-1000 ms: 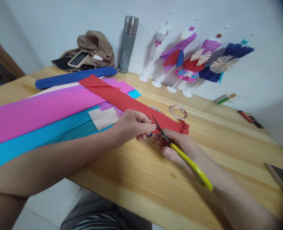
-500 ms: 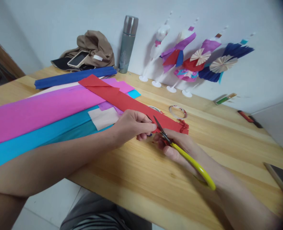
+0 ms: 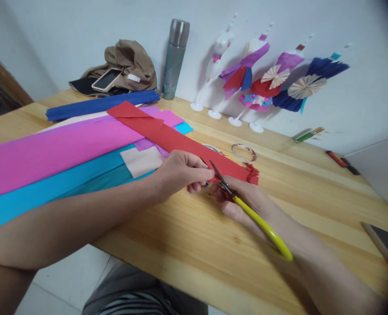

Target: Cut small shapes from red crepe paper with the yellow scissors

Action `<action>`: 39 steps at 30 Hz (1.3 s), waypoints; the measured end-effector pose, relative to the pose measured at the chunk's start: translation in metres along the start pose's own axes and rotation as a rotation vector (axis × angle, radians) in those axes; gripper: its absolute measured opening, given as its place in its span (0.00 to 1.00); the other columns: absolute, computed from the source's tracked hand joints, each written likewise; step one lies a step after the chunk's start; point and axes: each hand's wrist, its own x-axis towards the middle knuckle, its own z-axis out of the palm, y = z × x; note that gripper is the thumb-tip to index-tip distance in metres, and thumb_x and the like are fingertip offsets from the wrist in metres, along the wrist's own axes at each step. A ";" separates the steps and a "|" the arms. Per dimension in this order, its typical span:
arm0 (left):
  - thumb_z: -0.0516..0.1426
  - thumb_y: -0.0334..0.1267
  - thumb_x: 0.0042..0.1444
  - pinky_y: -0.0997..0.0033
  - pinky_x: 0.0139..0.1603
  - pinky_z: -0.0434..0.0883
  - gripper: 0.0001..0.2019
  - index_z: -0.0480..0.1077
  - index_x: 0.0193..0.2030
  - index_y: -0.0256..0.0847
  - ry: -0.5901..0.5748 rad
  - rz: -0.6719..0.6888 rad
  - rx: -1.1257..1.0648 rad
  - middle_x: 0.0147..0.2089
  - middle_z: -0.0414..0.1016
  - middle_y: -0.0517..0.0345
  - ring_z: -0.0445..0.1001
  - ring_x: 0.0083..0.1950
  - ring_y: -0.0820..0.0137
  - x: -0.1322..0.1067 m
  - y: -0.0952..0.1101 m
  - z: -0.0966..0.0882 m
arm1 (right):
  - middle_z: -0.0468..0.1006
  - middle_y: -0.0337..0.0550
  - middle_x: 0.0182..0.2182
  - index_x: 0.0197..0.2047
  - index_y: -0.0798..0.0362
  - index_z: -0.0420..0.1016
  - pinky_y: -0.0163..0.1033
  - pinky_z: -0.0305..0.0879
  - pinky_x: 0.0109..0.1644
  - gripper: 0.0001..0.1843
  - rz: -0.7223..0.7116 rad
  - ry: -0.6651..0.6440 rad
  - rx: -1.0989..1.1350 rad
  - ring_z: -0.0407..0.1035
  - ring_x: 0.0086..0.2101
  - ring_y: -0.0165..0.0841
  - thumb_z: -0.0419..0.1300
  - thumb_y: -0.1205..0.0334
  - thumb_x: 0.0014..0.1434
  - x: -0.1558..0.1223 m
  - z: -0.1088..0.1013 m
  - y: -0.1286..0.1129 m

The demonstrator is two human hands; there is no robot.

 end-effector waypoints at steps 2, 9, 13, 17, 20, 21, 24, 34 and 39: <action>0.61 0.26 0.51 0.82 0.20 0.65 0.11 0.71 0.19 0.34 0.003 0.003 0.001 0.16 0.70 0.63 0.67 0.17 0.80 0.000 -0.001 0.000 | 0.66 0.40 0.29 0.34 0.49 0.63 0.40 0.54 0.29 0.28 -0.010 0.019 0.006 0.59 0.28 0.34 0.52 0.30 0.62 0.000 0.002 0.003; 0.62 0.29 0.52 0.81 0.20 0.66 0.11 0.71 0.20 0.34 -0.003 0.029 -0.023 0.16 0.69 0.63 0.67 0.18 0.80 0.002 -0.007 -0.002 | 0.64 0.38 0.27 0.33 0.50 0.64 0.39 0.52 0.30 0.28 -0.074 0.083 0.043 0.57 0.28 0.32 0.53 0.31 0.63 0.004 0.008 0.010; 0.62 0.30 0.54 0.81 0.20 0.65 0.13 0.70 0.19 0.34 -0.007 0.041 -0.025 0.16 0.69 0.62 0.66 0.18 0.80 0.002 -0.007 -0.002 | 0.63 0.38 0.28 0.36 0.51 0.66 0.39 0.52 0.30 0.29 -0.061 0.078 0.079 0.56 0.28 0.32 0.53 0.30 0.62 0.004 0.007 0.007; 0.62 0.30 0.54 0.81 0.21 0.66 0.13 0.70 0.19 0.34 0.012 0.027 -0.037 0.16 0.69 0.62 0.67 0.18 0.80 0.000 -0.005 -0.001 | 0.63 0.39 0.28 0.36 0.50 0.67 0.39 0.52 0.30 0.28 -0.054 0.080 0.124 0.55 0.28 0.33 0.54 0.31 0.62 0.005 0.007 0.007; 0.62 0.30 0.54 0.81 0.21 0.66 0.13 0.71 0.19 0.34 0.012 0.030 -0.043 0.16 0.69 0.62 0.67 0.19 0.80 0.000 -0.004 -0.001 | 0.64 0.39 0.27 0.36 0.50 0.67 0.39 0.52 0.30 0.28 -0.048 0.082 0.146 0.55 0.27 0.32 0.54 0.31 0.62 0.005 0.007 0.009; 0.62 0.31 0.54 0.81 0.21 0.65 0.13 0.71 0.19 0.34 0.012 0.031 -0.043 0.16 0.69 0.62 0.67 0.18 0.80 0.000 -0.004 -0.001 | 0.63 0.39 0.27 0.36 0.50 0.67 0.39 0.53 0.29 0.28 -0.043 0.081 0.154 0.55 0.27 0.32 0.54 0.30 0.61 0.006 0.007 0.009; 0.62 0.31 0.54 0.81 0.21 0.65 0.13 0.71 0.19 0.34 0.016 0.026 -0.047 0.16 0.69 0.61 0.67 0.18 0.80 0.000 -0.004 -0.001 | 0.63 0.38 0.26 0.35 0.50 0.67 0.39 0.53 0.29 0.29 -0.030 0.086 0.180 0.55 0.27 0.32 0.54 0.29 0.60 0.006 0.008 0.006; 0.62 0.32 0.53 0.80 0.22 0.65 0.12 0.70 0.20 0.35 -0.003 0.059 -0.094 0.17 0.70 0.62 0.67 0.19 0.79 0.000 -0.008 0.001 | 0.63 0.36 0.24 0.35 0.52 0.70 0.38 0.53 0.29 0.31 -0.024 0.162 0.223 0.53 0.25 0.29 0.55 0.28 0.59 0.005 0.013 0.002; 0.62 0.34 0.52 0.79 0.23 0.66 0.11 0.70 0.21 0.35 -0.004 0.086 -0.125 0.18 0.71 0.62 0.68 0.20 0.79 0.001 -0.015 0.001 | 0.63 0.36 0.23 0.37 0.51 0.71 0.38 0.52 0.25 0.32 -0.001 0.171 0.214 0.53 0.23 0.29 0.54 0.27 0.59 0.004 0.013 0.003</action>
